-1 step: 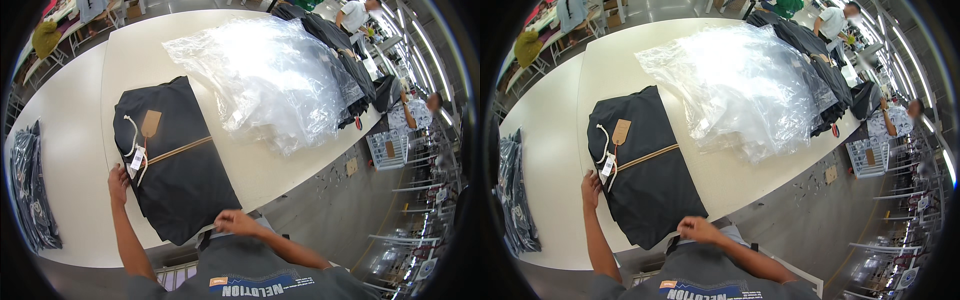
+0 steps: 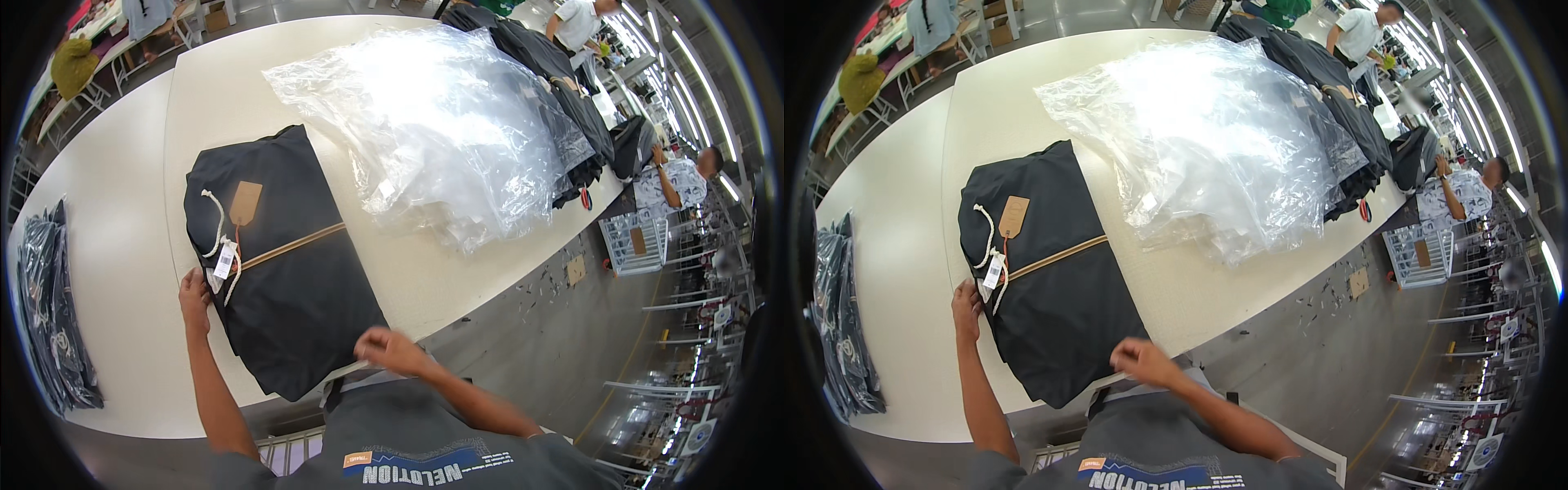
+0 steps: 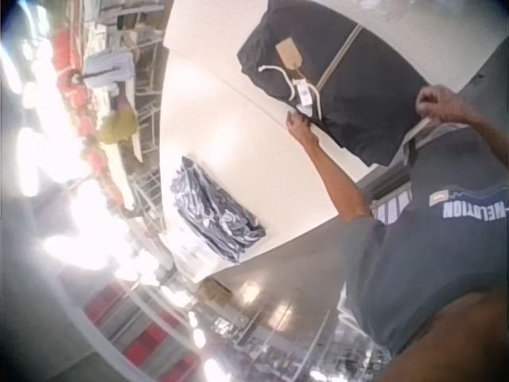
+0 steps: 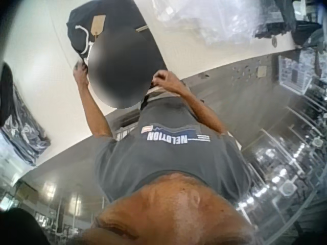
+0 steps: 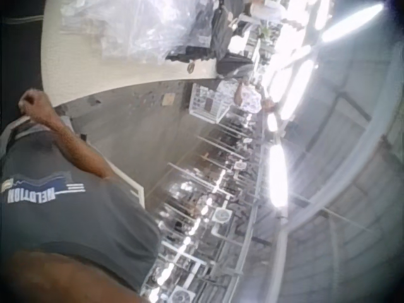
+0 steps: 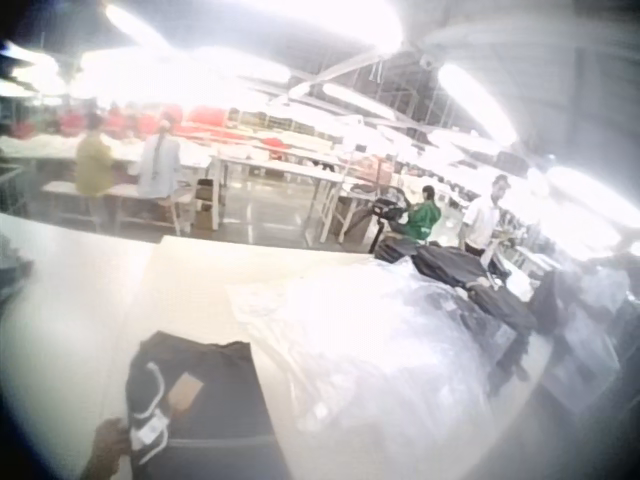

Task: The person folds dark-colored pants and places them into clear plastic bags on a white table. They seal the bags and stack the packaged items into a white wire cart. The process is repeated for multiple units.

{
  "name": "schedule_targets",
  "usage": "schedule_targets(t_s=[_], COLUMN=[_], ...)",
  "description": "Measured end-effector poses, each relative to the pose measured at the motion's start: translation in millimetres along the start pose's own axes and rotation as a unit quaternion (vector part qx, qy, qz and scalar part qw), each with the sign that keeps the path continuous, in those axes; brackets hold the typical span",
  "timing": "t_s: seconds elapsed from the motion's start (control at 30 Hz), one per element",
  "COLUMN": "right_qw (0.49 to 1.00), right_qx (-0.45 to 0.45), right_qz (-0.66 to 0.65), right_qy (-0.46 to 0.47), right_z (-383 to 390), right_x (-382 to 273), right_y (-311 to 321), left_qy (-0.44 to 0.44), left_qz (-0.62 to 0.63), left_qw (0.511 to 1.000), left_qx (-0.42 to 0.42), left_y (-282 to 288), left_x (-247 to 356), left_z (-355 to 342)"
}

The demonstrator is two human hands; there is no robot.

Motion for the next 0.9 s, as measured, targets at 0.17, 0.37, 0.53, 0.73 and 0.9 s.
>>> schedule_targets(t_s=[0.17, 0.37, 0.53, 0.73, 0.9], right_qw=[0.937, 0.927, 0.878, 0.820, 0.871], right_qx=[0.320, 0.326, 0.262, 0.119, 0.005], right_qz=[-0.059, -0.180, -0.385, -0.431, -0.253], right_qy=[0.128, 0.044, 0.111, 0.358, 0.420], right_z=[-57.6, -163.4, -173.0, -101.5, -81.8], right_x=[-59.9, -86.2, -169.0, -351.3, -298.9], right_y=[115.1, 146.6, 178.0, 221.8, 142.9], left_qy=[-0.094, -0.089, -0.344, -0.052, -0.077], left_qz=[-0.164, -0.220, -0.290, 0.047, 0.332], left_qw=[0.977, 0.937, 0.837, 0.952, 0.802], left_qx=[0.100, 0.257, 0.311, -0.298, -0.491], left_y=[-42.9, -59.9, -151.1, -327.7, -379.4], left_x=[16.1, 34.0, 75.9, 178.8, 288.1], left_z=[3.1, 19.9, 88.4, 136.6, 96.8])
Point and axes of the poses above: each hand's wrist, its own z-axis away from the middle knuckle, its own y-axis out of the back of the hand, x = y × z, the point moved 2 cm from there along -z, towards the middle knuckle, and after that the axes turned 5 degrees about -z, right-handed, at the moved point
